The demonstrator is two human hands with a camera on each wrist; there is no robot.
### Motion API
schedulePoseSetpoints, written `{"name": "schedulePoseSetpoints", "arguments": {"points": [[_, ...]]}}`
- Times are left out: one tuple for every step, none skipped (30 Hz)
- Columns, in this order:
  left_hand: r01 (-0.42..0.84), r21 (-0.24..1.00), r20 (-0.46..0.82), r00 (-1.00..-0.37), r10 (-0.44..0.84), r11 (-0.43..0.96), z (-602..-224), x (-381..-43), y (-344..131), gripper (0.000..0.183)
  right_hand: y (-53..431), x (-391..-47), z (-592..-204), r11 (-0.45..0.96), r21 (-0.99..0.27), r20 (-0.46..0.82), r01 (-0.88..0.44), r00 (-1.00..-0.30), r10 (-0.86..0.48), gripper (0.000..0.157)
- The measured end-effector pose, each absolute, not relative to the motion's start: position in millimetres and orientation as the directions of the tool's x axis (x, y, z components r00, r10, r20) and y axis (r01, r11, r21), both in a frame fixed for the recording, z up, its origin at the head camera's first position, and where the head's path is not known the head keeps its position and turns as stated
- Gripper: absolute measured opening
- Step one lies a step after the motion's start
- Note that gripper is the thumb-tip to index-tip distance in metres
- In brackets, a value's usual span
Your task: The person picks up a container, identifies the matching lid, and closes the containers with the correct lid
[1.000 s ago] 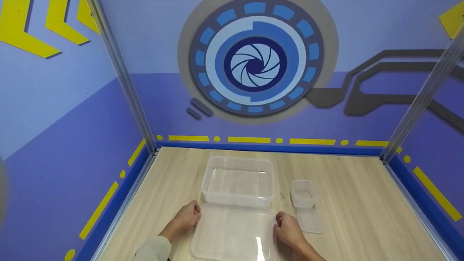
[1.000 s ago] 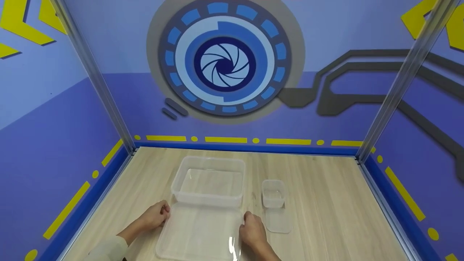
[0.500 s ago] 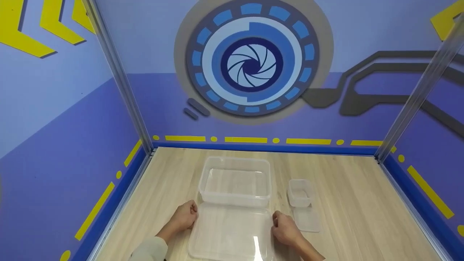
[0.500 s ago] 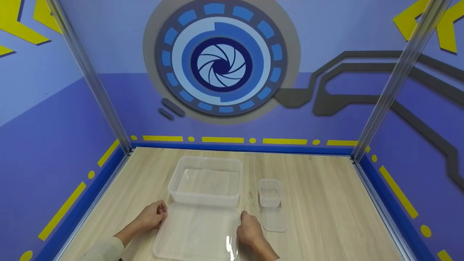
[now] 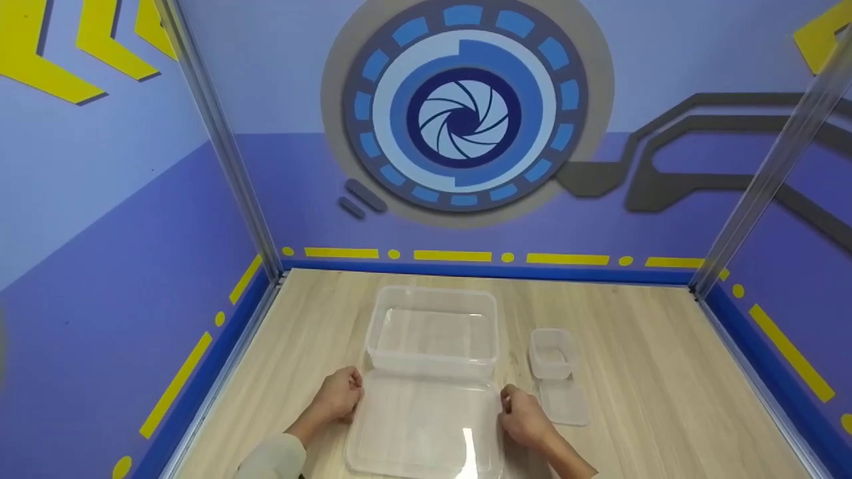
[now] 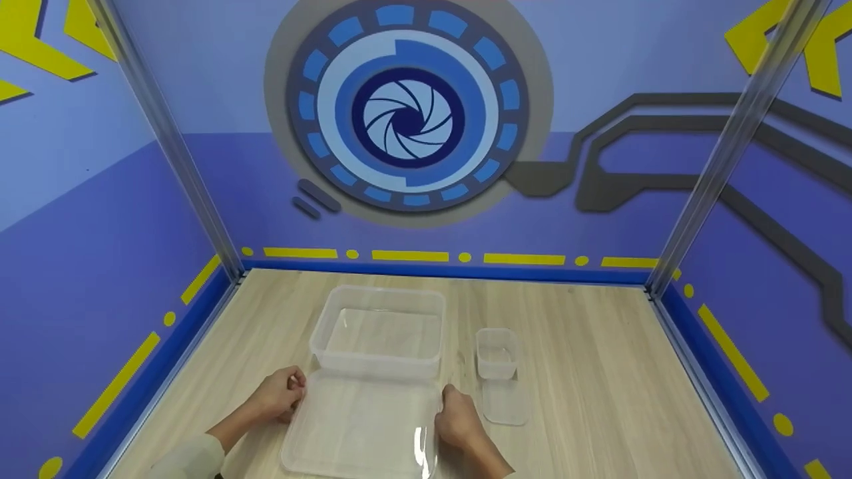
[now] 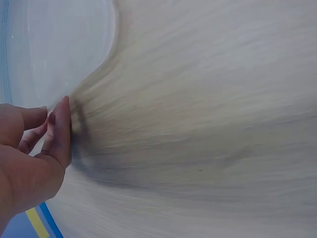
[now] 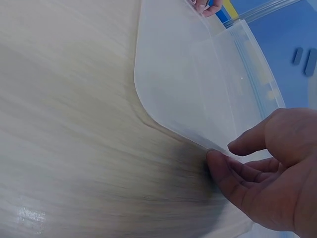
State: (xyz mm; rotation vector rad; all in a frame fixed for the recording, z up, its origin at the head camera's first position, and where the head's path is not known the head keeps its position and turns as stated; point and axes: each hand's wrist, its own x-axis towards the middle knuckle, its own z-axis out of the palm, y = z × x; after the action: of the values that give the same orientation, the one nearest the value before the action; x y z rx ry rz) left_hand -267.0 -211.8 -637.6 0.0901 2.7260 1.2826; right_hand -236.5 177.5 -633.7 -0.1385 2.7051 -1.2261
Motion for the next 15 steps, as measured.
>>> {"name": "schedulePoseSetpoints", "arguments": {"points": [[0.004,0.763,-0.088,-0.99,0.11,0.646,-634.8,-266.7,-210.9,0.008,178.1,-236.2,-632.7,0.65,-0.76,-0.118,-0.011,-0.981,-0.154,0.027],[0.011,0.754,-0.085,-0.99,0.114,0.657,-632.5,-266.5,-210.1,0.007,178.6,-235.7,-631.9,0.64,-0.768,-0.113,-0.016,-0.981,-0.16,0.027],[0.016,0.75,-0.086,-0.989,0.122,0.661,-630.2,-266.0,-209.7,0.007,179.3,-235.2,-630.8,0.628,-0.778,-0.113,-0.016,-0.98,-0.166,0.028],[0.021,0.747,-0.086,-0.988,0.128,0.664,-628.0,-265.3,-209.4,0.006,180.1,-234.7,-629.8,0.613,-0.79,-0.114,-0.016,-0.979,-0.172,0.028],[0.021,0.747,-0.091,-0.987,0.134,0.665,-626.3,-264.7,-209.3,0.007,180.8,-234.1,-628.4,0.601,-0.799,-0.112,-0.019,-0.977,-0.179,0.028],[0.017,0.748,-0.1,-0.985,0.138,0.664,-625.0,-264.0,-209.4,0.007,181.7,-233.7,-627.3,0.592,-0.806,-0.103,-0.028,-0.977,-0.187,0.028],[0.014,0.748,-0.106,-0.984,0.141,0.663,-624.1,-263.2,-209.6,0.007,182.6,-233.2,-626.1,0.581,-0.813,-0.097,-0.035,-0.976,-0.195,0.027],[0.009,0.751,-0.115,-0.983,0.144,0.661,-623.3,-262.3,-209.7,0.007,183.4,-232.6,-624.7,0.572,-0.82,-0.096,-0.037,-0.975,-0.202,0.026],[0.008,0.752,-0.117,-0.982,0.146,0.659,-622.0,-261.2,-209.6,0.007,184.1,-232.3,-623.3,0.567,-0.823,-0.1,-0.036,-0.973,-0.207,0.026],[0.013,0.75,-0.112,-0.983,0.146,0.661,-621.4,-260.6,-209.5,0.007,184.5,-232.0,-622.1,0.568,-0.822,-0.096,-0.043,-0.972,-0.214,0.026],[0.012,0.75,-0.114,-0.983,0.146,0.661,-620.5,-260.0,-209.3,0.008,184.8,-231.9,-620.9,0.57,-0.82,-0.094,-0.05,-0.971,-0.22,0.026],[0.015,0.749,-0.109,-0.983,0.146,0.662,-619.5,-259.5,-209.0,0.008,185.1,-231.8,-619.4,0.57,-0.82,-0.093,-0.052,-0.97,-0.224,0.026],[0.019,0.747,-0.104,-0.984,0.145,0.664,-618.6,-259.2,-208.7,0.008,185.2,-231.6,-617.8,0.572,-0.819,-0.097,-0.051,-0.97,-0.225,0.026],[0.017,0.746,-0.106,-0.984,0.144,0.666,-617.5,-259.0,-208.3,0.008,185.3,-231.7,-616.2,0.571,-0.819,-0.098,-0.049,-0.969,-0.225,0.027],[0.012,0.746,-0.109,-0.984,0.14,0.666,-616.4,-259.0,-208.0,0.008,185.4,-231.9,-614.5,0.572,-0.819,-0.101,-0.048,-0.969,-0.226,0.027]]}}
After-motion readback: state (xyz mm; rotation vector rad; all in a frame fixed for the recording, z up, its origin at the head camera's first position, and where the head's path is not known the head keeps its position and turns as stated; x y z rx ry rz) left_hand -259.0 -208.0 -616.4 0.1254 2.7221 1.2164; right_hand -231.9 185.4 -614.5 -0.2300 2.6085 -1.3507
